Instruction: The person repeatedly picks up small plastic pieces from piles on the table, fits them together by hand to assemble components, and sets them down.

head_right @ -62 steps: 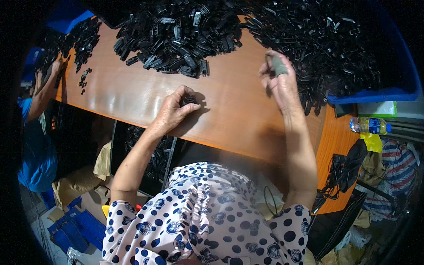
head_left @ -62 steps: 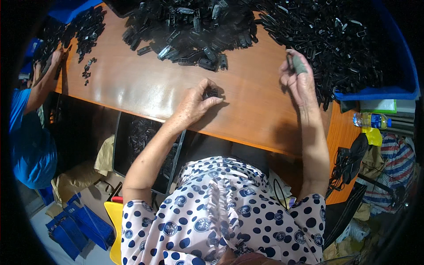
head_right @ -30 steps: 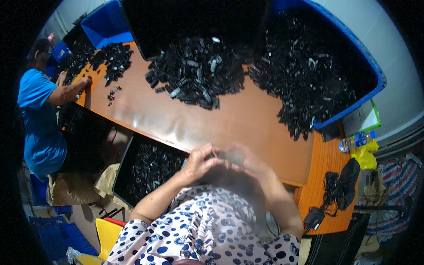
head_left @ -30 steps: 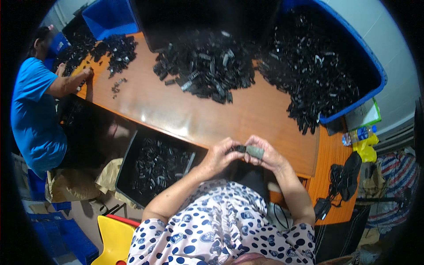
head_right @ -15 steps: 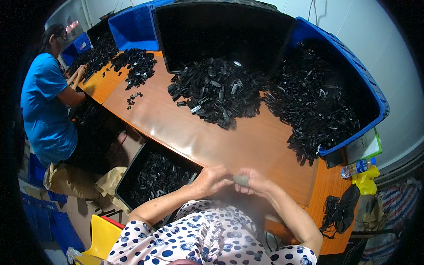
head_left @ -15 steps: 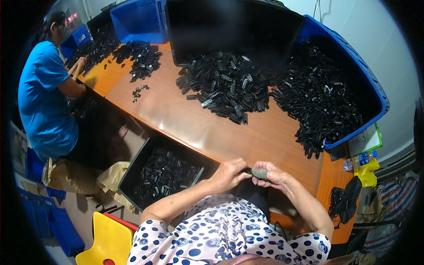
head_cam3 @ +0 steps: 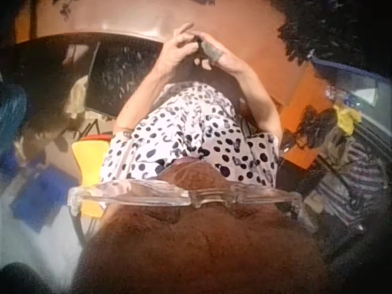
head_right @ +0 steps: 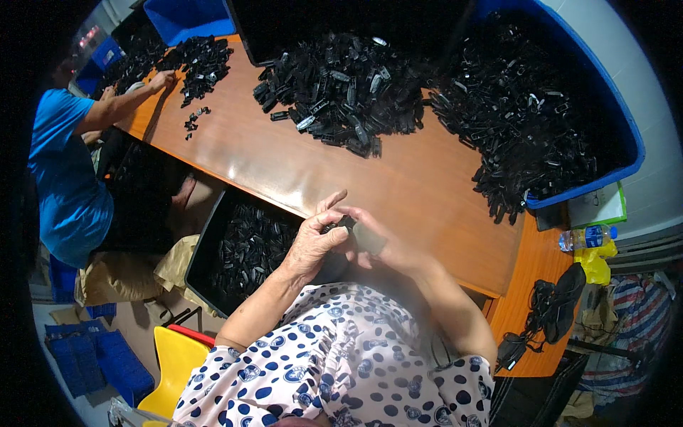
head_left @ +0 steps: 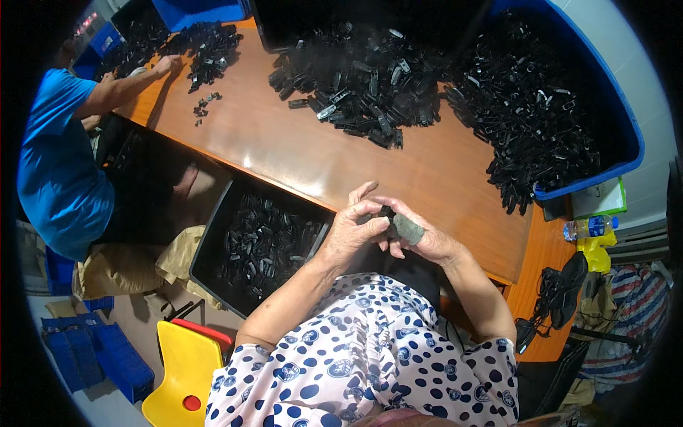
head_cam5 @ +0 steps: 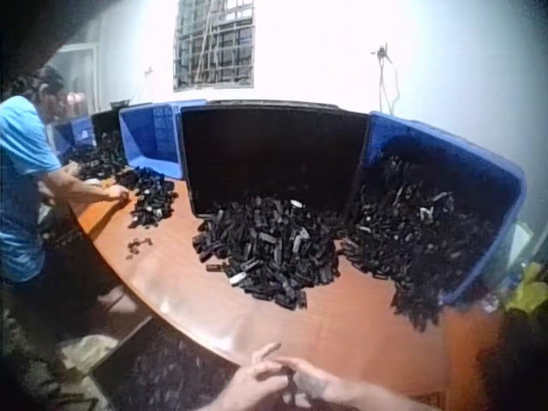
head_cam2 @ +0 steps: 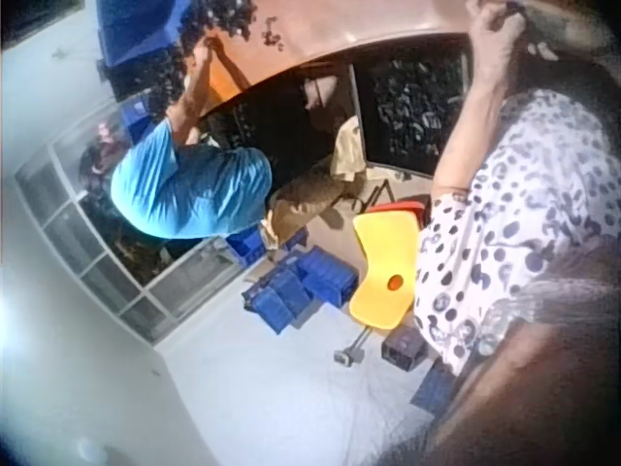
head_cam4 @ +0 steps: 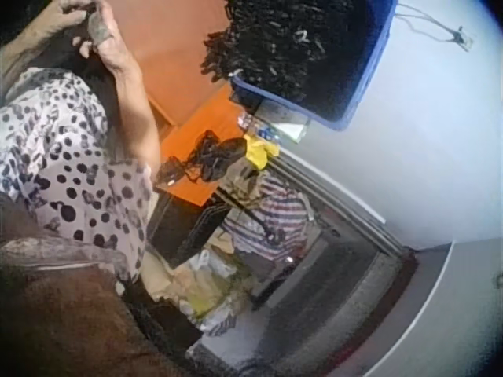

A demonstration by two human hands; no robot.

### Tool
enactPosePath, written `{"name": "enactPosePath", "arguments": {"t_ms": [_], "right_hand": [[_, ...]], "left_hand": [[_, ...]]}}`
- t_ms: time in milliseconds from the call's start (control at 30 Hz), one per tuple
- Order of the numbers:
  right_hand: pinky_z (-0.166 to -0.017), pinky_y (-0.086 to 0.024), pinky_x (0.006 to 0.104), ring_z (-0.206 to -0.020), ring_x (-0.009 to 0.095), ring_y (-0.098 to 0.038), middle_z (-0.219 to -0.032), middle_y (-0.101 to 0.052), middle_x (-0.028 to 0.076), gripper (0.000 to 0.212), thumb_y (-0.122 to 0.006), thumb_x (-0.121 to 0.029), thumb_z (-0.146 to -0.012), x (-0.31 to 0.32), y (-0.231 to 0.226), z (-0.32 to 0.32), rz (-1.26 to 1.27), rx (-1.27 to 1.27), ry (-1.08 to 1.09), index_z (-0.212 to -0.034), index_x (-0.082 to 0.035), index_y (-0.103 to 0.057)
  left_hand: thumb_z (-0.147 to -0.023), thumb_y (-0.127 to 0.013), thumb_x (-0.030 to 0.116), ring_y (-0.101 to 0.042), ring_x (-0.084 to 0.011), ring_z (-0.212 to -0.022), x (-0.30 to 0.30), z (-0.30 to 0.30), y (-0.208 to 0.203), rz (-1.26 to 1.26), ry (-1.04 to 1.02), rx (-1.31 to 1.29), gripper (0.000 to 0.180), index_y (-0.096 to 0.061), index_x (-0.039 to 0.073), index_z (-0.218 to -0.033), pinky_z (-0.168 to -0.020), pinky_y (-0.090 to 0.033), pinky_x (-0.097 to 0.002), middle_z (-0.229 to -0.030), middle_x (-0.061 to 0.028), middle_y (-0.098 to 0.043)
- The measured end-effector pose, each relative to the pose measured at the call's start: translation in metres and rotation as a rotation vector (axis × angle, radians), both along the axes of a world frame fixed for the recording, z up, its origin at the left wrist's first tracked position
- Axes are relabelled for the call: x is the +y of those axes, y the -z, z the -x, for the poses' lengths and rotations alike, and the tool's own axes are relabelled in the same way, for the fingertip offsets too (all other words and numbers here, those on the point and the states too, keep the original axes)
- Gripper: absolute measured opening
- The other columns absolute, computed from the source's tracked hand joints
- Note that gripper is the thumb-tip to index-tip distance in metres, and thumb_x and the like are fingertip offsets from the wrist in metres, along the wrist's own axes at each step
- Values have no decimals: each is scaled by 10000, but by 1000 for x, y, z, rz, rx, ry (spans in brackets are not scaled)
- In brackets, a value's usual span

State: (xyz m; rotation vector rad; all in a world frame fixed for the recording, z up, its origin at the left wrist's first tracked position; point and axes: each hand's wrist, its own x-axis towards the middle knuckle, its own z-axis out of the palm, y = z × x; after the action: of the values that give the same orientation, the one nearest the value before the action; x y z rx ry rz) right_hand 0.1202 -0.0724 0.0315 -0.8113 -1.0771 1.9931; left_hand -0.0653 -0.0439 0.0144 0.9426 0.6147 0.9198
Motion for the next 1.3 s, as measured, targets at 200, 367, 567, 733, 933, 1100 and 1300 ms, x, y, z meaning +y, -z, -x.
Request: {"name": "enactPosePath", "arguments": {"t_ms": [200,367,567,733,933,1100,1300], "right_hand": [[-557,-468,194,-714,121,-597,-905,-575,74,595,-565,-290,-944,4,5,34,73,210,80,-1432,-79,-297],[-554,-504,225,-681,129,-612,-924,-598,96,529,-499,-111,-979,11,24,58,32,94,91,-1462,-85,-283],[-907,-486,330,-996,262,-635,-1170,-588,201,675,-656,-311,-897,12,16,-5,-307,-465,245,-1440,-76,-332],[-739,-501,375,-881,272,-626,-982,-631,134,321,-637,-235,-889,2,33,-134,-422,-1243,796,-1138,-40,-581],[-757,-494,424,-940,315,-556,-982,-535,138,251,-580,-29,-824,13,15,-210,-548,-1966,635,-1073,-56,-595],[-748,-503,411,-919,298,-534,-966,-508,125,222,-550,23,-784,33,13,-221,-770,-1957,245,-992,-42,-594],[-628,-513,293,-755,196,-620,-915,-606,106,169,-602,-9,-850,53,23,-198,-416,-1373,680,-1015,-32,-573]], "left_hand": [[-847,-716,175,-611,-128,-709,-5,16,10,177,-17,-128,308,-636,-28,-1064,-610,-536,-264,-1514,-127,-245],[-897,-636,106,-602,-110,-828,-8,39,27,383,-138,-71,288,-584,-51,-1133,-688,-514,-249,-1354,-63,-405],[-697,-770,150,-496,-347,-1154,7,110,15,-684,-322,1256,331,-656,22,-980,-971,-404,-408,-1231,-194,-522],[-802,-690,96,-552,-331,-1041,74,51,1,-1024,-255,1237,330,-613,63,-1121,-877,-431,-406,-1128,-154,-576],[-827,-640,84,-562,-303,-923,150,-37,11,-1245,-43,1315,287,-613,69,-1113,-792,-438,-395,-974,-114,-563],[-813,-644,91,-549,-296,-914,165,-44,17,-1362,-15,1331,260,-595,82,-1069,-790,-434,-390,-943,-106,-542],[-760,-685,93,-537,-304,-948,175,-51,30,-1350,-49,1266,247,-578,72,-982,-810,-440,-404,-999,-95,-554]]}}
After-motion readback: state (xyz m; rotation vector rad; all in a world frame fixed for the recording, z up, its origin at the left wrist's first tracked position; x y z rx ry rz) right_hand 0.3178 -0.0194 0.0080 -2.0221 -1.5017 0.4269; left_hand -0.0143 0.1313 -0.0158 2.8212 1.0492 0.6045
